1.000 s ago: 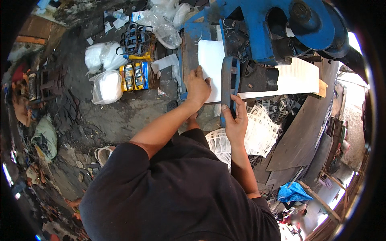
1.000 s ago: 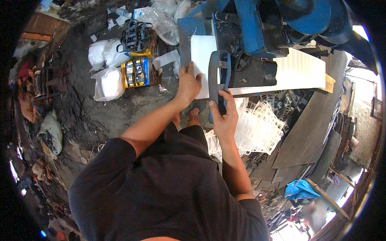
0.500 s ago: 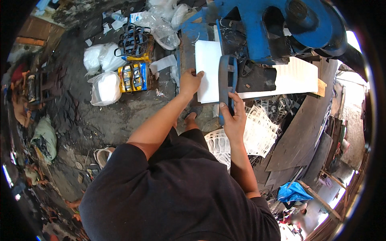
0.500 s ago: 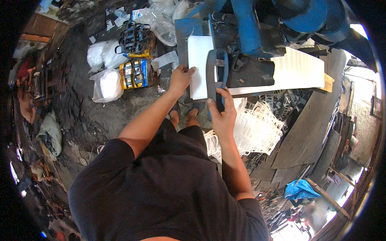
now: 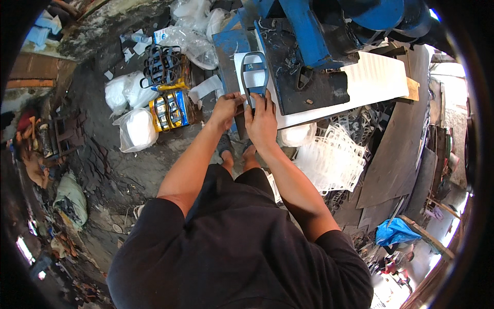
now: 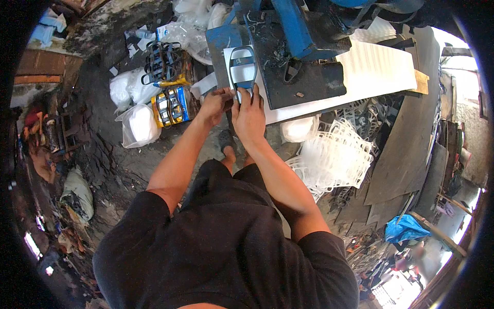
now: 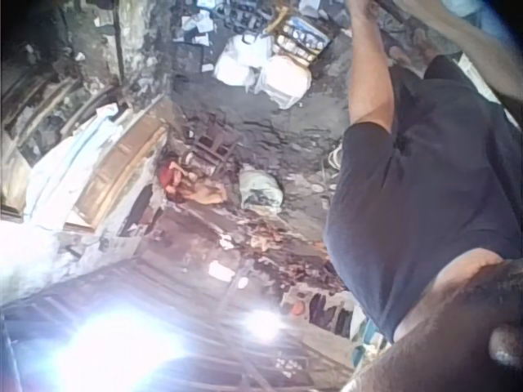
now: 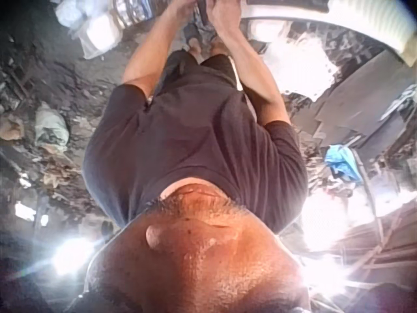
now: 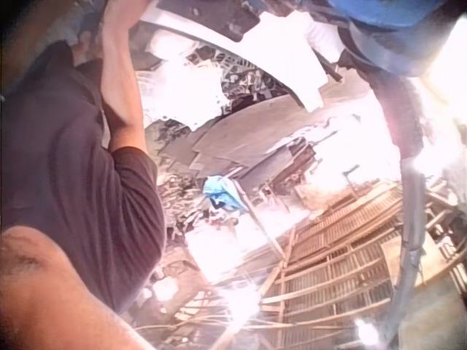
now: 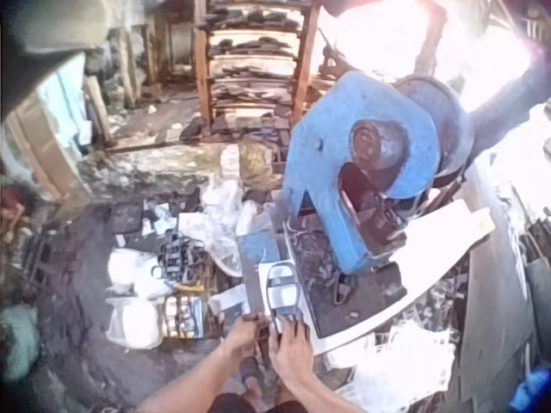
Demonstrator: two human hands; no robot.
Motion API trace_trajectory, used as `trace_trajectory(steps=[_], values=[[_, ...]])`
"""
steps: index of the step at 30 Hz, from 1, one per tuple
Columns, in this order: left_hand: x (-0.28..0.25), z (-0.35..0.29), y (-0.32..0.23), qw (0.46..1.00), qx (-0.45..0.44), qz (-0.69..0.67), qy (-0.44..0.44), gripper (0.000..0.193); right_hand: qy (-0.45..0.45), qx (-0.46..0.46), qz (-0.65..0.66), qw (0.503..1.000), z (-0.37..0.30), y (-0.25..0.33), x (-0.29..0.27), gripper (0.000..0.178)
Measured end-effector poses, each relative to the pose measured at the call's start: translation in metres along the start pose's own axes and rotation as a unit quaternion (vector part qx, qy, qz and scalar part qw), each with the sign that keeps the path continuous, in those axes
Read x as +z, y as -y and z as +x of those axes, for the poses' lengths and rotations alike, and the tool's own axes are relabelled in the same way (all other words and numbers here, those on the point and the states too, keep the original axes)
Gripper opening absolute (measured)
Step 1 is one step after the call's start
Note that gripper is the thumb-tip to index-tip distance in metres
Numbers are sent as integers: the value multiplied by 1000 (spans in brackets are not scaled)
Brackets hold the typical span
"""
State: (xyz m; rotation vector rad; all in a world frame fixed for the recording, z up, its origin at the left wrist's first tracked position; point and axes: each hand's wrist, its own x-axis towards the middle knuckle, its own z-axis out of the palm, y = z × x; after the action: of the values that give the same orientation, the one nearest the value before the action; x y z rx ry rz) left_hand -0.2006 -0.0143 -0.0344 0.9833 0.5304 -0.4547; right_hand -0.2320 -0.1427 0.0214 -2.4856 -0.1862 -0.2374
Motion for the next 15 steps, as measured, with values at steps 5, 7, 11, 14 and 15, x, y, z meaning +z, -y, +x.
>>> trace_trajectory(steps=[5,7,11,14,15], values=[[-2,-4,1,1000,0,-12,23,14,11,12,-15,1000,-1,-6,6,39],[-1,-5,0,1000,1,-16,23,15,15,21,-17,1000,-2,-7,6,39],[0,-4,0,1000,2,-17,18,18,22,14,-8,1000,1,-9,4,39],[7,-8,-4,1000,-2,-13,17,18,19,-12,-6,1000,-3,-15,-4,39],[9,-10,-7,1000,-4,-12,15,18,5,-28,-4,1000,-12,-17,-11,39]])
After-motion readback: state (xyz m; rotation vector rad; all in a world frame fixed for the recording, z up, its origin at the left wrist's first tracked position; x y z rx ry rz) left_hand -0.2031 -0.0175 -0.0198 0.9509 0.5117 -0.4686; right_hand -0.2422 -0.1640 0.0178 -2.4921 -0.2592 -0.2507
